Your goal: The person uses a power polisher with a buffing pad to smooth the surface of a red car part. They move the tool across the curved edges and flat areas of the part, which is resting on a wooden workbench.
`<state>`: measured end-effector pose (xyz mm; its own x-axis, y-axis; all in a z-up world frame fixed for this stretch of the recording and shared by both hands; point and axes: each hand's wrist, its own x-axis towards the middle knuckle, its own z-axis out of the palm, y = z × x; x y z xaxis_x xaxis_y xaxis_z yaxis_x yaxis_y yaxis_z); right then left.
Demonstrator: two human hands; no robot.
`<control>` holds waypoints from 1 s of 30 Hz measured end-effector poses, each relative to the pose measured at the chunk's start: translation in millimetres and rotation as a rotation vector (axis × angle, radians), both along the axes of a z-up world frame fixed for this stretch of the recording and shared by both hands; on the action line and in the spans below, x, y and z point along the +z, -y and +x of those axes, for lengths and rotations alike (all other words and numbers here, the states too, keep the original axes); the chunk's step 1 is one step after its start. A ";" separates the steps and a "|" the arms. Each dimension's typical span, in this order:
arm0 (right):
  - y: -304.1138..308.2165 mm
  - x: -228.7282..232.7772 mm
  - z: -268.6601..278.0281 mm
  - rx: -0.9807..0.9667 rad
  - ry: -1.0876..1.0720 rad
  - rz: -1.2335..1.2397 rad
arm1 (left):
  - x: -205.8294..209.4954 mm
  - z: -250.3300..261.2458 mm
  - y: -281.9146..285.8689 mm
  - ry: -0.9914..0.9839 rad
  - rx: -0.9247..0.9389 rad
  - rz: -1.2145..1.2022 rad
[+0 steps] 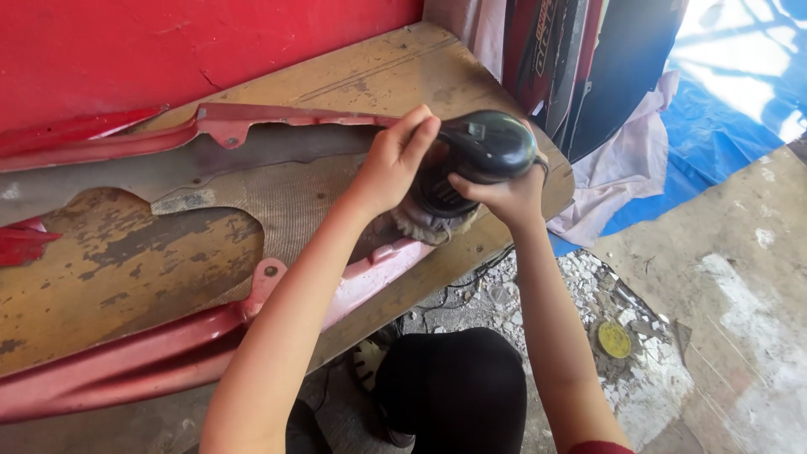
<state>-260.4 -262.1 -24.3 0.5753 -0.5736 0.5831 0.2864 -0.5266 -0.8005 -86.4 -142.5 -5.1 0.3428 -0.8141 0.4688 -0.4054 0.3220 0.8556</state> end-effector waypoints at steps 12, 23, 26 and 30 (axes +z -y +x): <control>-1.1 -13.6 -4.9 0.000 -0.048 -0.002 | -5.0 -5.6 -6.3 0.032 0.021 -0.117; -4.8 -66.0 -46.7 -0.146 0.035 0.108 | 7.3 -47.5 -16.0 0.102 -0.156 -0.075; -5.8 -65.1 -37.2 -0.182 0.076 0.080 | 12.8 -41.0 -16.3 0.128 -0.131 -0.075; -21.3 -55.1 -38.4 -0.155 0.061 0.109 | 9.9 -40.8 -31.7 0.133 -0.132 0.033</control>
<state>-298.8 -240.8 -79.4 0.4403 -0.7142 0.5440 0.2584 -0.4795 -0.8386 -127.2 -110.7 4.8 0.1686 -0.8636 0.4751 -0.4718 0.3524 0.8082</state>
